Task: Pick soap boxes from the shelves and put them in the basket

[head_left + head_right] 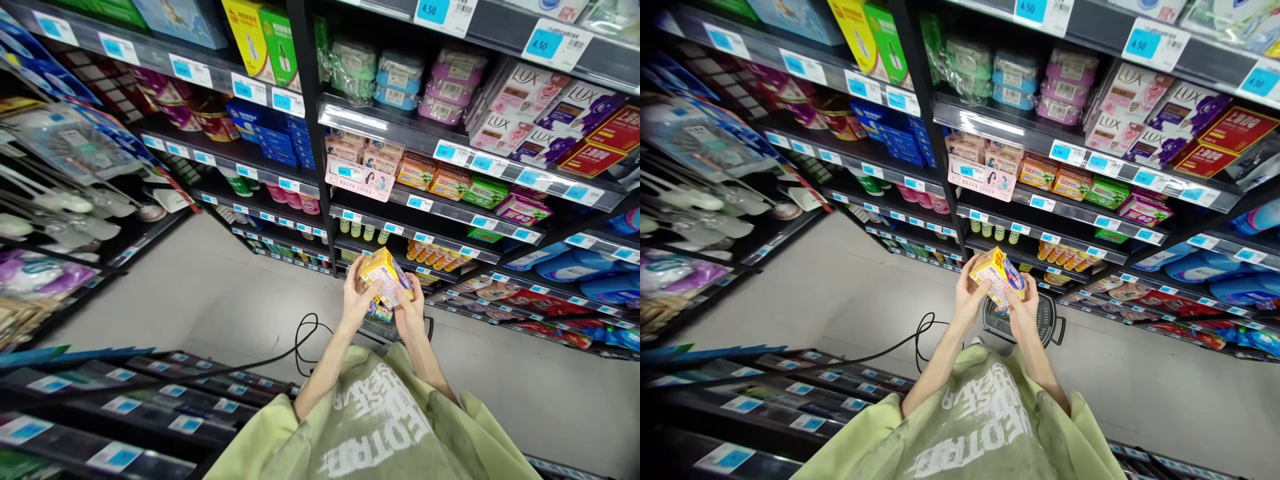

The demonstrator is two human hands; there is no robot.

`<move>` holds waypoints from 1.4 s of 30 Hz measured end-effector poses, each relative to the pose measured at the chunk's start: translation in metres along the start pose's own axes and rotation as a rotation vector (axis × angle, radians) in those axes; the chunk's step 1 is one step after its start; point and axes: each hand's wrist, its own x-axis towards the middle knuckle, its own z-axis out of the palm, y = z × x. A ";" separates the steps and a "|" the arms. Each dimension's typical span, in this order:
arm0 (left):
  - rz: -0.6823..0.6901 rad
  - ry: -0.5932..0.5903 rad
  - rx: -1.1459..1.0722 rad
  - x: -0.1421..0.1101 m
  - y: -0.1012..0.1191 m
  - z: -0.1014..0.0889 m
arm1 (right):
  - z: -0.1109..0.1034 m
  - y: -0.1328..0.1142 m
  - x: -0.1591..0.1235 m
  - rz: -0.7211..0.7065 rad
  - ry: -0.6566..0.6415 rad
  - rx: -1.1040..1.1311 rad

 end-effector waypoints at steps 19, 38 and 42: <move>-0.108 -0.168 0.097 -0.009 -0.002 0.006 | -0.009 0.012 0.007 0.099 0.111 0.057; 0.586 -0.242 0.565 -0.020 -0.011 0.005 | -0.007 -0.005 0.007 0.178 -0.006 0.170; 0.718 -0.640 0.673 -0.014 -0.004 -0.003 | -0.015 -0.008 0.018 0.270 0.034 0.273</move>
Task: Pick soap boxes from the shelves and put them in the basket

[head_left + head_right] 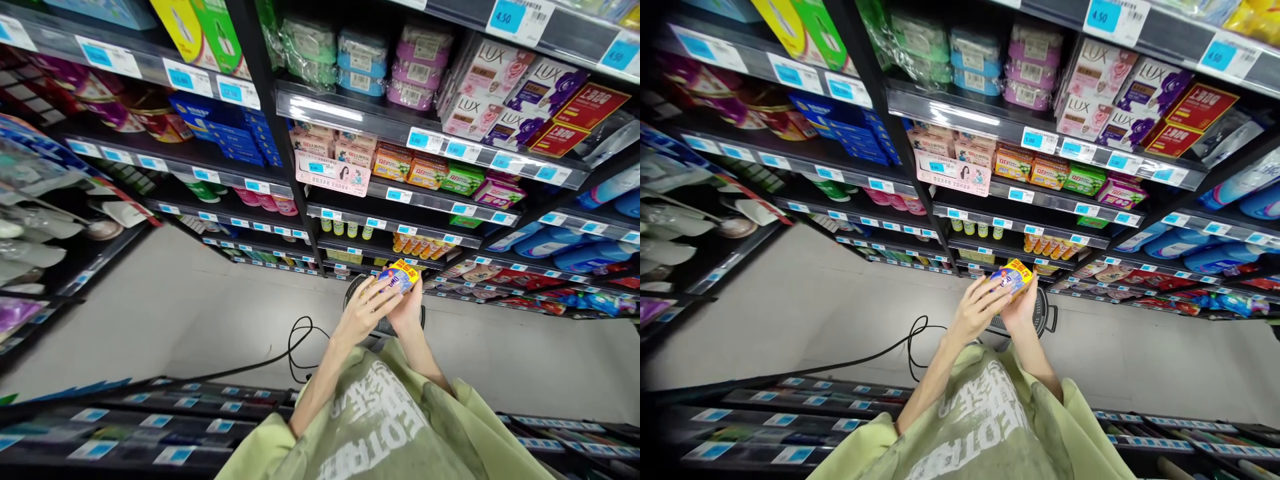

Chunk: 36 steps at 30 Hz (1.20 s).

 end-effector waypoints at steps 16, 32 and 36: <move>-0.567 0.267 -0.471 0.009 0.019 0.015 | 0.030 -0.015 -0.017 -0.274 0.093 0.171; -0.563 0.590 -0.376 -0.004 0.004 0.019 | 0.029 0.004 -0.027 -0.392 0.082 -0.113; -0.578 0.671 -0.341 -0.004 0.005 0.016 | 0.027 0.003 -0.031 -0.442 0.064 -0.171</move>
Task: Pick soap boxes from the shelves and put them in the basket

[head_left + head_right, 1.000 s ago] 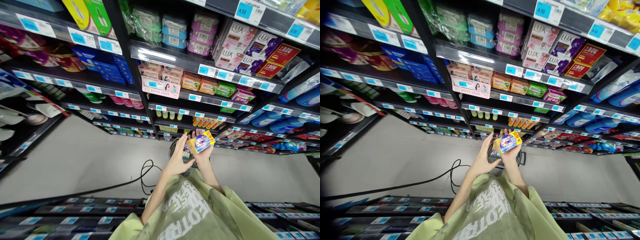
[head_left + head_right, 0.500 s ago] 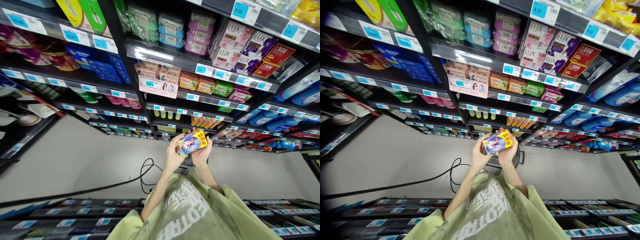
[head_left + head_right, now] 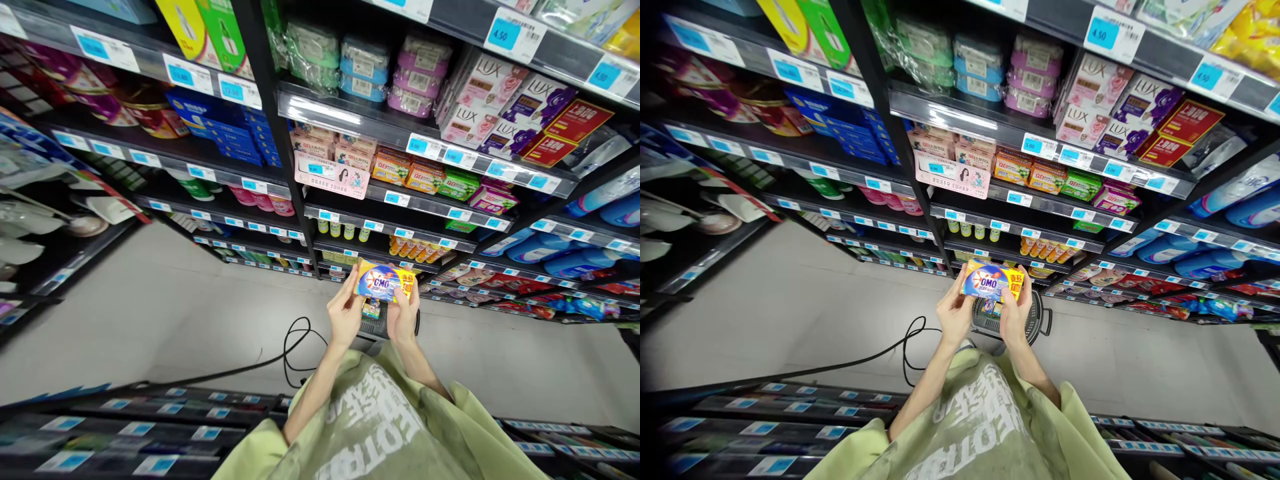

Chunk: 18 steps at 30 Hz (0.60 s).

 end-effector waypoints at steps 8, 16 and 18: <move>-0.128 0.000 -0.032 0.000 0.008 0.003 | -0.001 -0.005 0.001 -0.058 -0.002 -0.053; -0.179 -0.021 -0.023 0.000 0.009 0.008 | -0.006 -0.004 0.004 -0.053 0.029 -0.053; -0.197 -0.028 -0.066 0.001 0.006 0.007 | -0.005 -0.005 0.004 -0.060 0.024 -0.060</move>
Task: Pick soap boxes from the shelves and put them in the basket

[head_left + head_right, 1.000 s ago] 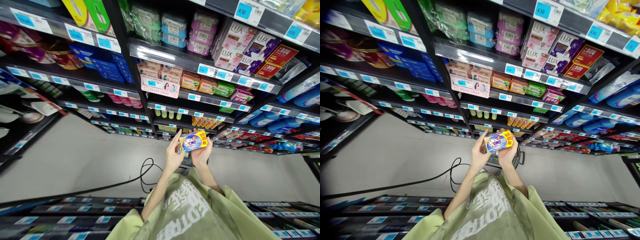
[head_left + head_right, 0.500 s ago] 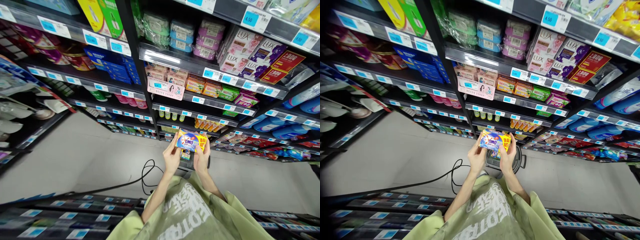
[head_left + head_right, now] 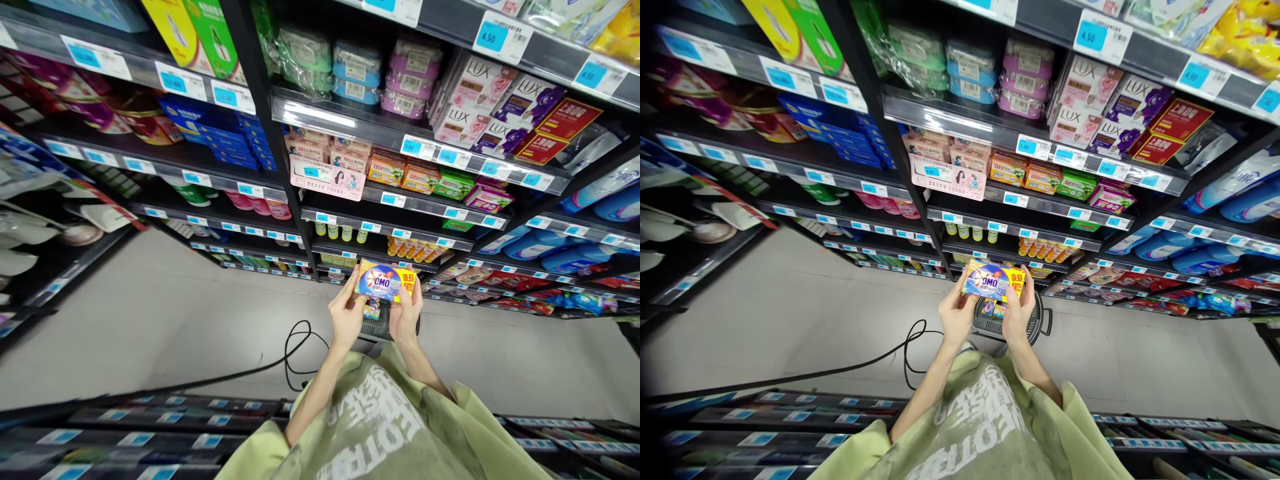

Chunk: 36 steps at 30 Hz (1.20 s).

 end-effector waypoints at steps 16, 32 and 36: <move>0.035 -0.164 -0.316 0.005 0.004 -0.013 | -0.024 -0.035 0.019 -0.016 -0.531 -0.239; 0.049 -0.262 -0.353 0.000 0.013 -0.014 | -0.028 -0.040 0.009 -0.061 -0.551 -0.207; 0.044 -0.256 -0.376 -0.001 0.014 -0.015 | -0.026 -0.040 0.008 -0.054 -0.547 -0.217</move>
